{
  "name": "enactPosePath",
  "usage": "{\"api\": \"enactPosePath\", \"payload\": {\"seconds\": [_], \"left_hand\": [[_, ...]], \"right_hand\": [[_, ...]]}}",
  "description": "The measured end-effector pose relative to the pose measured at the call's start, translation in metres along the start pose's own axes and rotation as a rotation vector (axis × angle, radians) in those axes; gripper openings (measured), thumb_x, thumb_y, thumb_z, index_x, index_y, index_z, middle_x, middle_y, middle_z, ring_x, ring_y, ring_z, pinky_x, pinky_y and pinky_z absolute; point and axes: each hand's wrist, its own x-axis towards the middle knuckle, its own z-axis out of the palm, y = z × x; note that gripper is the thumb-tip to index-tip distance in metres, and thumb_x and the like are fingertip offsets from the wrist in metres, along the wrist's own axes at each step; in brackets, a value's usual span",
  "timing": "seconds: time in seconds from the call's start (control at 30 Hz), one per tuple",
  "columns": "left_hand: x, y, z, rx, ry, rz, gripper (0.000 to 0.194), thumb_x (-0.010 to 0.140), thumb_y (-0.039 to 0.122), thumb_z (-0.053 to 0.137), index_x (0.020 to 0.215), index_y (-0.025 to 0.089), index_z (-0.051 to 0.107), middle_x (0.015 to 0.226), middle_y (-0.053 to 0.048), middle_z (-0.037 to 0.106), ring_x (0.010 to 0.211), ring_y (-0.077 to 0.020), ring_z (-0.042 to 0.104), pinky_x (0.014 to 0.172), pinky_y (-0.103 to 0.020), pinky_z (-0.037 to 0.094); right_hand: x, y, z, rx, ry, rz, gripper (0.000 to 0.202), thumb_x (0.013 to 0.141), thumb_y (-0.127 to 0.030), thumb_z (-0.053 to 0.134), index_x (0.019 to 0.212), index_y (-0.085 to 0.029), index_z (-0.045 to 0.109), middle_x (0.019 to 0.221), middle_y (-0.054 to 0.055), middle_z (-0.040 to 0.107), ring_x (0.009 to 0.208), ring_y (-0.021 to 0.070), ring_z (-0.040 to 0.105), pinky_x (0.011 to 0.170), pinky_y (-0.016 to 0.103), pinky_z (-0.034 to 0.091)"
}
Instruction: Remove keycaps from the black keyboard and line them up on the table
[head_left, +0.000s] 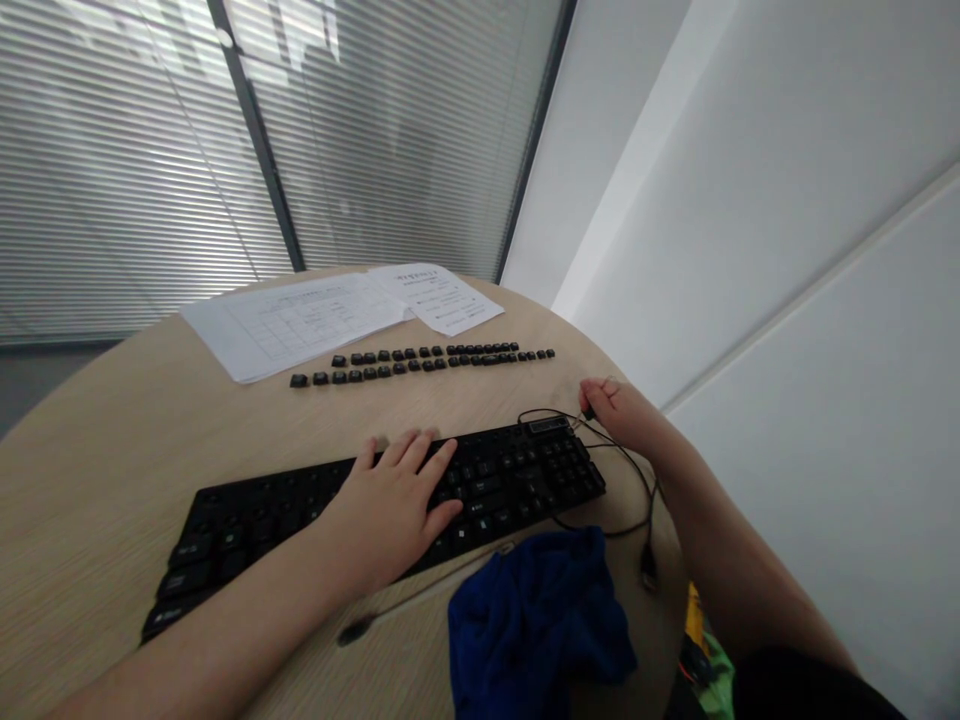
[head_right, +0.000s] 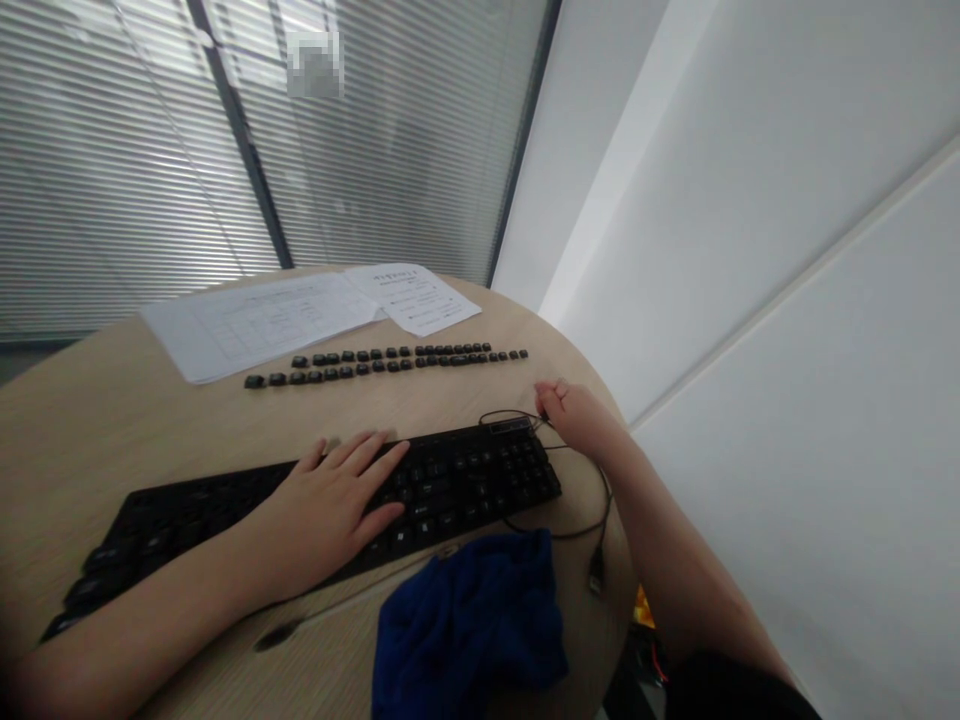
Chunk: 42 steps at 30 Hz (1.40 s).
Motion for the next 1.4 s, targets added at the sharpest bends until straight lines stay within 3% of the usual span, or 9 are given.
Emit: {"api": "enactPosePath", "payload": {"seconds": [0.4, 0.7, 0.9, 1.1, 1.4], "left_hand": [[0.000, 0.005, -0.007, 0.006, -0.044, -0.013, 0.063, 0.099, 0.050, 0.045, 0.152, 0.016, 0.046, 0.158, -0.020, 0.043, 0.145, -0.0413, 0.039, 0.114, -0.068, 0.028], [0.000, 0.005, -0.004, 0.020, -0.043, -0.009, 0.063, 0.099, 0.050, 0.045, 0.153, 0.016, 0.046, 0.157, -0.020, 0.044, 0.144, -0.0419, 0.040, 0.113, -0.069, 0.028], [0.000, 0.004, -0.004, 0.012, -0.036, -0.004, 0.063, 0.099, 0.051, 0.044, 0.152, 0.017, 0.046, 0.157, -0.020, 0.046, 0.144, -0.0415, 0.041, 0.113, -0.068, 0.028], [0.001, 0.005, -0.002, 0.046, -0.060, -0.009, 0.065, 0.099, 0.052, 0.045, 0.154, 0.017, 0.044, 0.158, -0.020, 0.044, 0.143, -0.0409, 0.041, 0.114, -0.067, 0.027], [0.003, 0.007, -0.007, 0.043, -0.075, -0.009, 0.063, 0.098, 0.050, 0.046, 0.152, 0.017, 0.046, 0.155, -0.020, 0.048, 0.140, -0.0417, 0.045, 0.112, -0.066, 0.030]], "right_hand": [[0.001, 0.002, 0.001, 0.006, -0.030, -0.018, 0.043, 0.098, -0.043, 0.038, 0.063, -0.024, 0.054, 0.056, 0.000, 0.057, 0.059, 0.0183, 0.055, 0.063, 0.030, 0.040], [-0.019, 0.007, 0.018, 0.065, 0.158, 0.089, 0.044, 0.100, -0.047, 0.035, 0.068, -0.024, 0.053, 0.055, 0.000, 0.055, 0.055, 0.0180, 0.055, 0.057, 0.029, 0.038], [-0.023, 0.001, 0.023, 0.045, 0.105, 0.002, 0.034, 0.098, -0.044, 0.039, 0.080, -0.023, 0.059, 0.072, 0.004, 0.068, 0.072, 0.0222, 0.065, 0.065, 0.031, 0.044], [-0.024, 0.005, 0.028, 0.027, 0.217, 0.093, 0.035, 0.099, -0.043, 0.034, 0.081, -0.023, 0.057, 0.060, 0.004, 0.061, 0.056, 0.0208, 0.058, 0.054, 0.031, 0.038], [-0.020, 0.012, 0.038, 0.129, 0.362, 0.180, 0.039, 0.098, -0.050, 0.034, 0.076, -0.024, 0.054, 0.053, 0.002, 0.055, 0.048, 0.0191, 0.053, 0.051, 0.031, 0.037]]}}
